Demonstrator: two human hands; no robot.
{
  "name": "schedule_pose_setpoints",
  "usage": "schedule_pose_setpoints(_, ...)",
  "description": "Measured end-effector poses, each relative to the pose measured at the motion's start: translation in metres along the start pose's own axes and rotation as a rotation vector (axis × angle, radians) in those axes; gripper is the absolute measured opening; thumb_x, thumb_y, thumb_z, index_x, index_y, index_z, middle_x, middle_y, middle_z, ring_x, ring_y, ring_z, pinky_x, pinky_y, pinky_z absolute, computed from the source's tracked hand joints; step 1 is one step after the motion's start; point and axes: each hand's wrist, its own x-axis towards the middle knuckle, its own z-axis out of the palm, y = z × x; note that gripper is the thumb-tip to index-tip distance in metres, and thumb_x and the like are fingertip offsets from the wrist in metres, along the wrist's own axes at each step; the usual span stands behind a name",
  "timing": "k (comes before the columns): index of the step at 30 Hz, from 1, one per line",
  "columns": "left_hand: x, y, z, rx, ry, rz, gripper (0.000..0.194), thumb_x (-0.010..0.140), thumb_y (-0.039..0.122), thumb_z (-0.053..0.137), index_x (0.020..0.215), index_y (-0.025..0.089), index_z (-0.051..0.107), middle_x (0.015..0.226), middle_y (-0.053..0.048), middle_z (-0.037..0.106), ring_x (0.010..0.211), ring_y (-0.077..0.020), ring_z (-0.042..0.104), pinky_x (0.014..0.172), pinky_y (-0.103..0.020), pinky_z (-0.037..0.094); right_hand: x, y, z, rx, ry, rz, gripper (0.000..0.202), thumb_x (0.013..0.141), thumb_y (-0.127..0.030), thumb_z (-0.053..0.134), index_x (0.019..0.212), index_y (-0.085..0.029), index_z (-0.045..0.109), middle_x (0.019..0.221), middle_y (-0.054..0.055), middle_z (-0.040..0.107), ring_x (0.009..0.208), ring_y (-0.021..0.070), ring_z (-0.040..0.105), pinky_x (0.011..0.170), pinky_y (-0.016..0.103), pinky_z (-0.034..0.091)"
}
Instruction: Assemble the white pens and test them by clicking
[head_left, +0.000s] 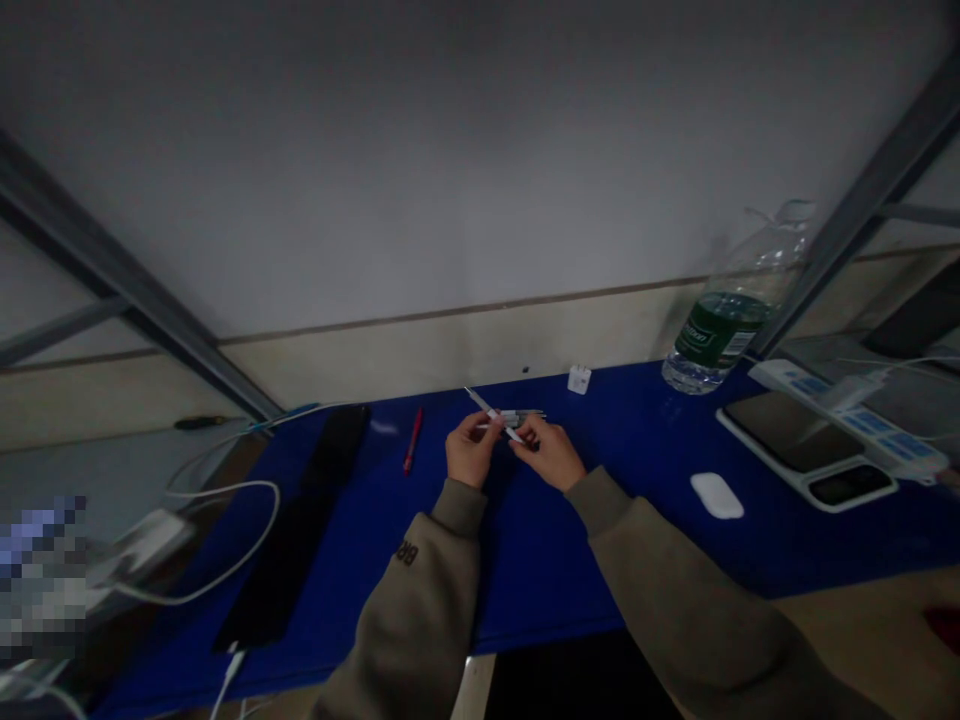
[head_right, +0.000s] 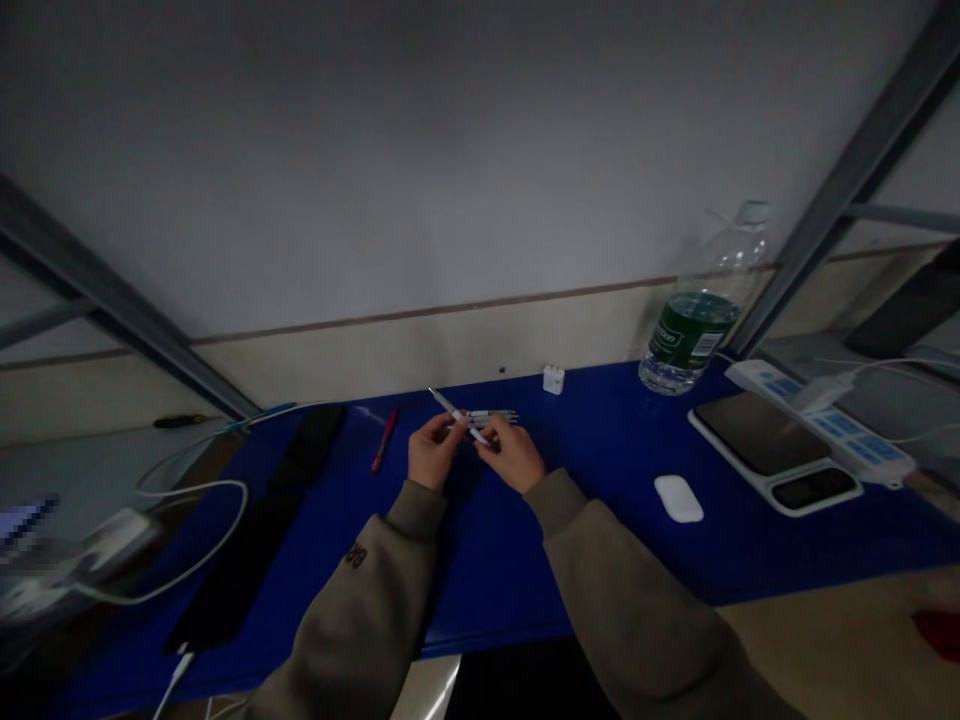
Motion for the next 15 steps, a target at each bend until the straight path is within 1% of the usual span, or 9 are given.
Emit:
schedule_pose_setpoints(3, -0.004, 0.002, 0.006, 0.057, -0.090, 0.075, 0.038, 0.074, 0.044, 0.063, 0.095, 0.014, 0.067, 0.082, -0.006, 0.069, 0.077, -0.0170, 0.063, 0.066, -0.026, 0.049, 0.001, -0.003, -0.002, -0.012, -0.032, -0.013, 0.006, 0.077, -0.025, 0.059, 0.081, -0.022, 0.056, 0.070, 0.000, 0.062, 0.060, 0.0138, 0.057, 0.058, 0.026, 0.043)
schedule_pose_setpoints(5, -0.002, 0.003, 0.001, 0.143, -0.092, 0.121, 0.037, 0.081, 0.044, 0.055, 0.100, 0.014, 0.066, 0.090, -0.007, 0.068, 0.083, -0.0178, 0.063, 0.073, -0.027, 0.048, 0.003, -0.005, -0.003, -0.001, -0.086, -0.026, 0.010, 0.078, -0.030, 0.060, 0.084, -0.022, 0.059, 0.073, 0.000, 0.063, 0.062, 0.0139, 0.058, 0.059, 0.026, 0.044)
schedule_pose_setpoints(7, 0.004, 0.005, -0.012, 0.323, -0.016, 0.145, 0.038, 0.087, 0.043, 0.046, 0.105, 0.015, 0.063, 0.094, -0.008, 0.067, 0.083, -0.0178, 0.062, 0.075, -0.028, 0.047, 0.004, -0.006, -0.006, -0.018, -0.114, -0.042, 0.014, 0.080, -0.035, 0.060, 0.085, -0.022, 0.062, 0.074, 0.001, 0.065, 0.063, 0.0143, 0.059, 0.061, 0.027, 0.044)
schedule_pose_setpoints(10, 0.014, 0.006, -0.039, 0.775, 0.199, 0.164, 0.035, 0.091, 0.036, 0.038, 0.106, 0.015, 0.062, 0.099, -0.011, 0.063, 0.094, -0.0220, 0.058, 0.083, -0.033, 0.044, 0.005, -0.008, -0.008, -0.080, -0.072, -0.060, 0.018, 0.083, -0.039, 0.057, 0.083, -0.023, 0.064, 0.073, 0.002, 0.065, 0.064, 0.0151, 0.058, 0.063, 0.028, 0.044)
schedule_pose_setpoints(12, 0.018, 0.004, -0.053, 1.068, 0.303, 0.124, 0.035, 0.092, 0.029, 0.034, 0.106, 0.013, 0.061, 0.100, -0.015, 0.060, 0.096, -0.0256, 0.054, 0.085, -0.037, 0.041, 0.004, -0.009, -0.009, -0.118, -0.041, -0.073, 0.019, 0.085, -0.038, 0.054, 0.082, -0.023, 0.065, 0.074, 0.002, 0.065, 0.066, 0.0158, 0.058, 0.064, 0.029, 0.043)
schedule_pose_setpoints(13, 0.018, 0.002, -0.057, 1.182, 0.313, 0.111, 0.035, 0.092, 0.025, 0.032, 0.105, 0.012, 0.061, 0.100, -0.017, 0.058, 0.097, -0.0270, 0.053, 0.085, -0.038, 0.040, 0.004, -0.009, -0.009, -0.139, -0.034, -0.081, 0.020, 0.086, -0.038, 0.053, 0.082, -0.023, 0.064, 0.073, 0.002, 0.064, 0.066, 0.0162, 0.057, 0.063, 0.029, 0.042)
schedule_pose_setpoints(15, 0.016, -0.002, -0.059, 1.338, 0.275, 0.091, 0.035, 0.090, 0.018, 0.031, 0.103, 0.008, 0.062, 0.099, -0.019, 0.056, 0.097, -0.0289, 0.051, 0.084, -0.040, 0.040, 0.003, -0.009, -0.009, -0.185, -0.038, -0.101, 0.022, 0.087, -0.036, 0.050, 0.078, -0.022, 0.064, 0.070, 0.002, 0.062, 0.064, 0.0162, 0.056, 0.061, 0.029, 0.040)
